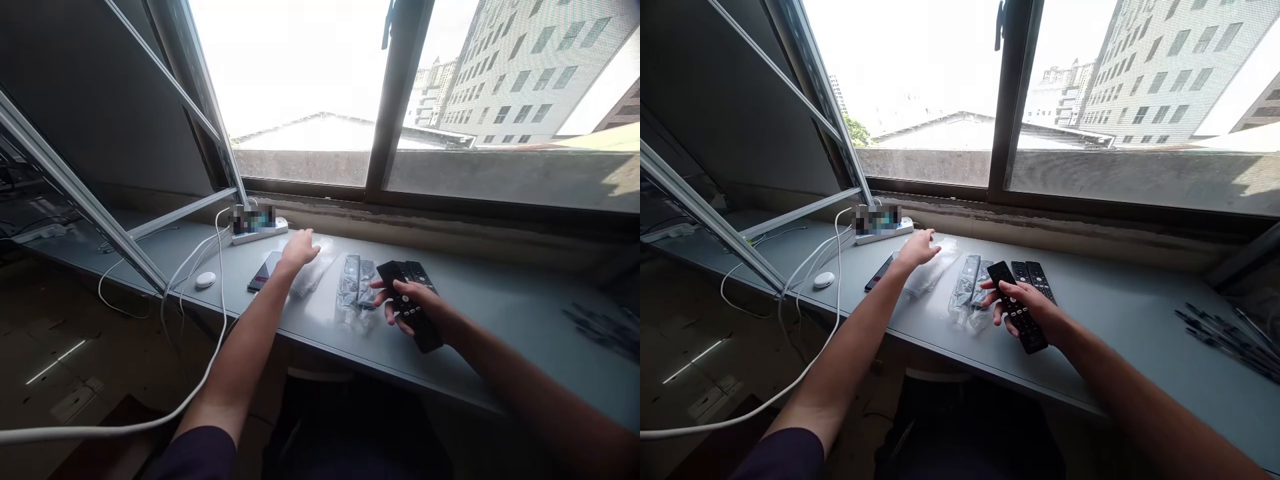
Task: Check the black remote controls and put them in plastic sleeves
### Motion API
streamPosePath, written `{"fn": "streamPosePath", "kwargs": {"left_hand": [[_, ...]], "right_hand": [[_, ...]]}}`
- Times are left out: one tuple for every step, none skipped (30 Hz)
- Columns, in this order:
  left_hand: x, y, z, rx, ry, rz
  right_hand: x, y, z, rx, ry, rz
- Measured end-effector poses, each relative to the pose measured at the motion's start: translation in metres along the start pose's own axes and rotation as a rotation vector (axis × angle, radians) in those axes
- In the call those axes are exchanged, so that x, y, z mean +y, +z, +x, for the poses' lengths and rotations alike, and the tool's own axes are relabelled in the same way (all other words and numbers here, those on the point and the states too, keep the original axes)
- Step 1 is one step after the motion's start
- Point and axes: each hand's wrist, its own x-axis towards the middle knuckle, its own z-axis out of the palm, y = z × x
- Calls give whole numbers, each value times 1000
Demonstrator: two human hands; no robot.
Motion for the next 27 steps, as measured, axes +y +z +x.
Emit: {"fn": "streamPosePath", "kwargs": {"left_hand": [[2, 2, -2, 28, 23, 35], [5, 4, -5, 60, 44, 43], [10, 6, -8, 87, 71, 12], [16, 10, -11, 105, 116, -58], [23, 14, -14, 99, 165, -151], [31, 20, -19, 70, 215, -239], [40, 26, -23, 0, 256, -310], [49, 33, -29, -99, 279, -370], [58, 40, -35, -211, 289, -415], [66, 48, -41, -320, 295, -440], [73, 55, -47, -418, 318, -449], [78, 62, -53, -496, 347, -454], [83, 68, -57, -542, 361, -468], [86, 74, -60, -577, 362, -484], [87, 79, -62, -597, 352, -519], [87, 84, -63, -619, 335, -559], [86, 87, -62, -617, 324, -592], [84, 90, -60, -597, 315, -620], [82, 91, -58, -574, 307, -641], [79, 92, -56, -543, 299, -660], [77, 93, -54, -508, 291, -676], [75, 92, -52, -478, 285, -689], [73, 92, -50, -453, 280, -701], [72, 91, -48, -434, 275, -711], [70, 91, -47, -423, 272, -720], [69, 90, -46, -417, 268, -730], [68, 89, -46, -411, 265, -740]], "right_hand": [[0, 1, 0, 6, -3, 9], [-1, 2, 1, 12, -4, 21], [0, 2, 1, 20, -5, 34], [0, 3, 2, 27, -4, 49], [1, 2, 3, 32, -1, 64], [1, 2, 3, 37, 4, 79], [2, 1, 4, 41, 13, 91], [3, 1, 5, 46, 22, 100], [3, 0, 6, 54, 28, 106], [3, 0, 6, 64, 34, 108], [2, 0, 7, 77, 38, 109], [2, 0, 7, 92, 39, 110], [1, 0, 7, 106, 40, 112], [0, 1, 7, 119, 42, 116], [-1, 1, 7, 129, 43, 121], [-1, 1, 7, 136, 44, 126], [-2, 1, 7, 141, 44, 131], [-2, 1, 7, 144, 43, 138], [-1, 1, 7, 146, 44, 148], [-1, 1, 8, 147, 45, 163], [0, 1, 8, 146, 48, 181], [1, 0, 8, 145, 54, 201], [1, -1, 9, 144, 61, 222], [2, -2, 10, 144, 70, 242], [3, -3, 10, 141, 80, 260], [4, -4, 11, 139, 87, 274], [4, -5, 11, 138, 93, 284]]}}
